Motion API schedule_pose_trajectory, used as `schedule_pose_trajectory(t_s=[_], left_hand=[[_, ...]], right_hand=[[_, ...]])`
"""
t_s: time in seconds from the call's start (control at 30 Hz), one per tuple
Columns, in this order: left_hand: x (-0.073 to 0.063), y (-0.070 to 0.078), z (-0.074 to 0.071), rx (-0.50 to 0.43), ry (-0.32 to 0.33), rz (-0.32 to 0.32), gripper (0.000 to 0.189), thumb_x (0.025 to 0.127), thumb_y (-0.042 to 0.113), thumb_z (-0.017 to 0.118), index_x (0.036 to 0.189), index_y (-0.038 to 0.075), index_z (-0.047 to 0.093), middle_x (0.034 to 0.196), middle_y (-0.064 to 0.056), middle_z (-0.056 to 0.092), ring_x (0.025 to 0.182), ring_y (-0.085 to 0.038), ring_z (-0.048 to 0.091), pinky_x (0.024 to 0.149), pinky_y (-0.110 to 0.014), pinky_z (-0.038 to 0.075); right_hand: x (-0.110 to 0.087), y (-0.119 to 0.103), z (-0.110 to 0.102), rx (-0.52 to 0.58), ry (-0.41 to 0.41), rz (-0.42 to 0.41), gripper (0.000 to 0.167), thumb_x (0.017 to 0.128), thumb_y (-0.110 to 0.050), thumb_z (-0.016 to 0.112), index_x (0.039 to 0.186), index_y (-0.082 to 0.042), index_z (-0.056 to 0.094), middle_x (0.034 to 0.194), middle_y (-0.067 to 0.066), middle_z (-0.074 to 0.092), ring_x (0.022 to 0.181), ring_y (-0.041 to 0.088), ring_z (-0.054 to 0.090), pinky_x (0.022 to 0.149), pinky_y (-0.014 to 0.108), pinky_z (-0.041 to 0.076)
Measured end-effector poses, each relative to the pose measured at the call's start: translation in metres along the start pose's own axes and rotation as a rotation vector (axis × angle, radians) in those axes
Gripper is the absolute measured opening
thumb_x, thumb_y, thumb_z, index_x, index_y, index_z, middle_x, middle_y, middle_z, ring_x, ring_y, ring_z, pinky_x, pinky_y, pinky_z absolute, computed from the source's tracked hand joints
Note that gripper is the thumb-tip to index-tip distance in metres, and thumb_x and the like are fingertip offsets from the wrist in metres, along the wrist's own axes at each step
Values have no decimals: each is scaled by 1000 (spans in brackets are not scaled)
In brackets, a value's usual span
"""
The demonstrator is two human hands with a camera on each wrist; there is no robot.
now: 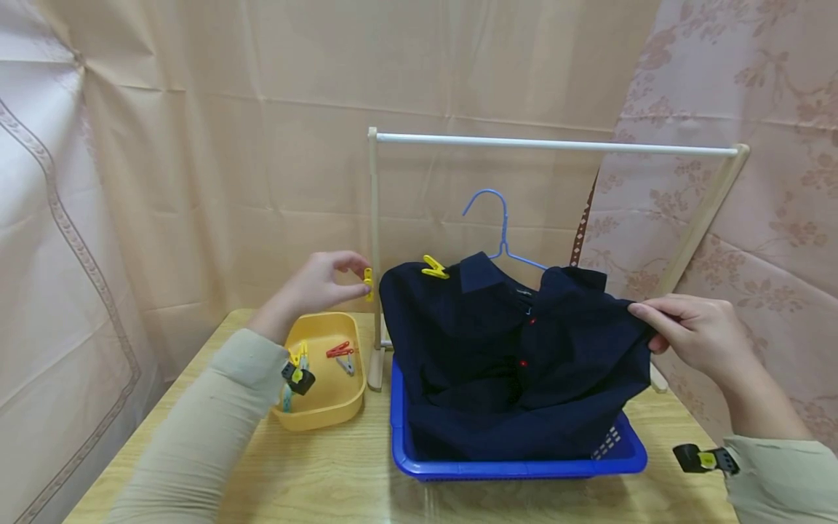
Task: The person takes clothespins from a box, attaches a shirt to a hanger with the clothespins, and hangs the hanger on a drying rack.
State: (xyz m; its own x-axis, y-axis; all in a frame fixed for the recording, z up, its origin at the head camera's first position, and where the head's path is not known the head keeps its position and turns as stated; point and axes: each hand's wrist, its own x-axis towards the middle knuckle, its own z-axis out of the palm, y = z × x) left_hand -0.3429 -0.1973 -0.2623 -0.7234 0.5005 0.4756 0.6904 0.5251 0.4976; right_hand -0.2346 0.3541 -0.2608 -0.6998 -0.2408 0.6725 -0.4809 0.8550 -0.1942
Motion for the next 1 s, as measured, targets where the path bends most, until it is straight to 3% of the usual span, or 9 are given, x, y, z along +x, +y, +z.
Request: schedule_pose_trajectory(t_s=[0.4, 1.0], left_hand=[[9, 16, 7, -27, 14, 124, 37, 88, 12, 80, 122, 1, 70, 107, -8, 72, 104, -28, 65, 101, -51, 47], [18, 41, 16, -15, 4, 172, 37, 88, 14, 81, 119, -1, 69, 109, -7, 71, 101, -22, 62, 98, -46, 48]], right_hand=[[1, -1, -1, 5, 0, 4, 7, 94, -12, 75, 96, -9, 81, 56, -21, 60, 52, -3, 57, 52, 12, 42], [0, 0, 1, 17, 20, -15, 4, 92, -11, 77, 93, -11, 81, 56, -21, 59, 51, -4, 57, 55, 10, 43]])
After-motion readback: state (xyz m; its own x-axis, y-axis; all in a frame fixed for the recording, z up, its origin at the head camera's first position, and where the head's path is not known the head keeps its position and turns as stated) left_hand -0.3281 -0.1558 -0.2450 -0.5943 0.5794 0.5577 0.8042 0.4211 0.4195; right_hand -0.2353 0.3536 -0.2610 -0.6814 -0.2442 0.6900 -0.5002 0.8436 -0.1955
